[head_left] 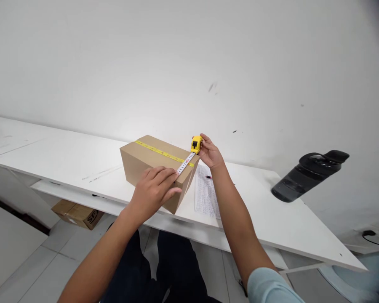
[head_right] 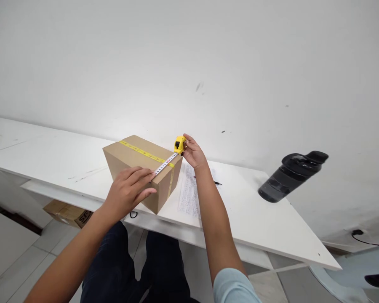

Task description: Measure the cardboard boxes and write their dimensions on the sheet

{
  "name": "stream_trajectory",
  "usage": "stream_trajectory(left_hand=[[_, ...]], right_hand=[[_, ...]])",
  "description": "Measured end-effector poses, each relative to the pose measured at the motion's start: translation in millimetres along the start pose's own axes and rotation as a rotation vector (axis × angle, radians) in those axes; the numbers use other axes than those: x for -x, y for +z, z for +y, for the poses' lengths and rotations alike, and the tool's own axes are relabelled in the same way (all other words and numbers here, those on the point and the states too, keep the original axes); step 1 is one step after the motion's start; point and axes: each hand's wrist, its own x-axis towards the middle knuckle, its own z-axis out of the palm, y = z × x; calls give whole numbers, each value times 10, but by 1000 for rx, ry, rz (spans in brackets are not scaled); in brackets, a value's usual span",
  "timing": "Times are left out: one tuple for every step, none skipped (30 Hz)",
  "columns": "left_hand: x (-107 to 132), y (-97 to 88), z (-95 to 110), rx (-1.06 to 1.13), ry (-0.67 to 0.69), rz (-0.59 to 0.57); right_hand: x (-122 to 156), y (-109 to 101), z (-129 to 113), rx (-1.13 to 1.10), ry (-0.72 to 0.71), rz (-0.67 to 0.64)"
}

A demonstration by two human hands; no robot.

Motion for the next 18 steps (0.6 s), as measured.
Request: stream_trajectory(left_hand=[[-7, 8, 3, 2, -8, -17], [-16, 18, 2, 7, -15, -35], [-25, 30, -4, 19, -22, -50], [-32, 43, -12, 37, -30, -65], [-36, 55, -23, 59, -39, -75], [-36, 66, -36, 82, -48, -83], [-32, 74, -48, 104, -54, -90], [-24, 82, -60, 120, -54, -97], [-14, 89, -70, 130, -49, -101], [-4, 96, -78, 131, -39, -105], [3, 101, -83, 126, -24, -104], [5, 103, -85, 116, -7, -95], [3, 96, -81, 104, 14, -72], [-3, 76, -69, 84, 36, -36], [-11, 37, -48, 53, 60, 4], [-17, -23, -14, 15, 83, 41], [-15, -107, 33, -25, 98, 72], [-1, -210, 94, -60, 105, 96]], right_hand=[[12, 0, -10, 2, 5, -2], [24, -3, -24, 4, 9, -2], [38, -7, -37, 6, 11, -1], [52, -10, -48, 10, 12, 0], [68, -10, -56, 16, 13, 2], [85, -7, -60, 24, 15, 3], [101, 1, -61, 31, 16, 4], [115, 14, -60, 36, 17, 6], [125, 31, -59, 37, 18, 11], [130, 50, -60, 40, 20, 21], [132, 71, -67, 43, 23, 33], [130, 92, -83, 46, 24, 46], [128, 111, -113, 54, 30, 58], [132, 127, -160, 70, 45, 70], [146, 142, -223, 97, 67, 81], [178, 157, -302, 136, 88, 90], [234, 172, -394, 183, 100, 96], [321, 190, -493, 233, 102, 100]])
